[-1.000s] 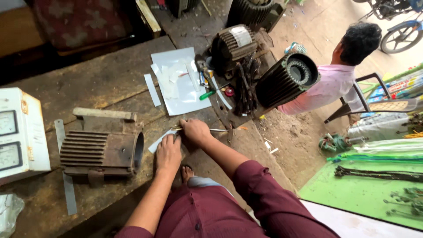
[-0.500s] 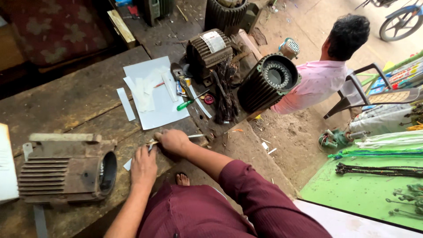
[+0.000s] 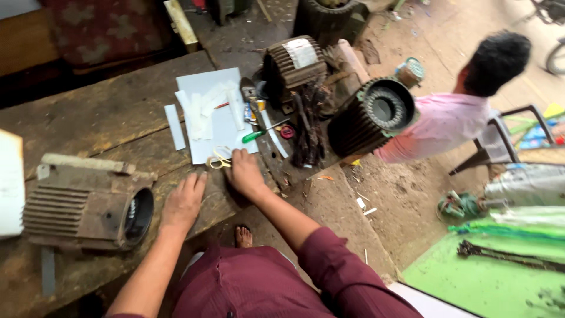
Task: The person cuts strips of white insulating paper with scissors and fits them into the slots of an electric motor stator housing on the workbench, pressing the liners into place by hand and repositioning the motor housing between strips.
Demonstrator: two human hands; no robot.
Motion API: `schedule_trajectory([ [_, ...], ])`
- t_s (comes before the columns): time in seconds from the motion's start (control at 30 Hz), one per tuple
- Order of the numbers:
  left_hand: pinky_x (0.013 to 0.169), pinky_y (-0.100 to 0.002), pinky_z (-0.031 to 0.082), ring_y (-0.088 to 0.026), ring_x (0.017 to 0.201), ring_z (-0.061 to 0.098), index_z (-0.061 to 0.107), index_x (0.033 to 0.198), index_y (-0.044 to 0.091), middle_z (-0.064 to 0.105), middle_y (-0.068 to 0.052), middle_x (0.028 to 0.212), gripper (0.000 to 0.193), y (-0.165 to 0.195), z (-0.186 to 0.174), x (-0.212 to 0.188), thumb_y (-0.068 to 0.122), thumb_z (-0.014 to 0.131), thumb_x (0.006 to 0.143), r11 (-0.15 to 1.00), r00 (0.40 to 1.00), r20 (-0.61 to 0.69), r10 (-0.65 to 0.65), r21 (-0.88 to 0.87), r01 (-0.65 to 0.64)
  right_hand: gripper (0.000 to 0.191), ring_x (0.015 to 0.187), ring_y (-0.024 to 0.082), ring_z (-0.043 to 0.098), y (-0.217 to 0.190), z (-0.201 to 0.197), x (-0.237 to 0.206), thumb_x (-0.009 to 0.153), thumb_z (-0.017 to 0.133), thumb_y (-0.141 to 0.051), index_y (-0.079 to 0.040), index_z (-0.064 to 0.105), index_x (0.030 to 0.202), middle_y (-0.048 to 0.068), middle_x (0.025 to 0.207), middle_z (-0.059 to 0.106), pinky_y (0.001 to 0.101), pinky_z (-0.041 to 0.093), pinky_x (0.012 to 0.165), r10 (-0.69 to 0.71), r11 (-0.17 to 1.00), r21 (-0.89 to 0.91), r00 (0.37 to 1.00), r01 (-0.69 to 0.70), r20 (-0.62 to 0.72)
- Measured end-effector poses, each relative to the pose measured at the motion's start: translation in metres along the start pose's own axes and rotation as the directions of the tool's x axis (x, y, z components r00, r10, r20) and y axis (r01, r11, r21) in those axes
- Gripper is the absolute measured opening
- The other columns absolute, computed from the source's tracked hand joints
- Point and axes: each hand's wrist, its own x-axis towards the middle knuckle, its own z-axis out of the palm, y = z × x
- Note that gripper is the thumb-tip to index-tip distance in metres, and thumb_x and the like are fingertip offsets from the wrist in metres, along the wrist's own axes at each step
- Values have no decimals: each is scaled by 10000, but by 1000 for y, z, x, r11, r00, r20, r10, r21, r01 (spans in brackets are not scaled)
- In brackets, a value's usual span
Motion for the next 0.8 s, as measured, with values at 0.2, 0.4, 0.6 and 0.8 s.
schedule_trajectory([
  [0.2,823,-480,532,-410,981,649,647,1184,32,617,-184,1167,233,10,-53,-26,58,616,954,870,912,-154,-381,-393,297,493,1132,378,575,-50,-45,-36,887,722,-216,-62,578,1333,160,1212,601,469,456,991,-355,923,121,929,366,-102],
  [0.4,839,-463,537,-413,1003,677,652,1155,3,704,-213,1073,261,2,-78,-61,100,683,915,693,813,-107,-573,-593,410,507,981,339,584,-106,-32,-60,829,776,-201,-88,643,1305,126,1103,618,444,476,876,-538,811,228,840,539,-72],
  [0.6,661,-391,571,-274,732,751,671,1073,40,726,-131,870,150,-2,-95,-103,118,673,945,367,609,187,-771,-650,665,439,898,319,604,-122,2,-72,854,813,-167,-89,695,1270,110,984,598,419,512,791,-587,728,432,810,532,-8],
  [0.8,582,-299,553,-149,663,721,636,1146,33,727,-90,924,170,-9,-119,-125,132,651,1010,368,525,100,-845,-605,707,264,884,285,681,-133,48,-59,889,796,-175,-108,739,1137,110,956,684,366,546,779,-346,724,658,934,208,85],
])
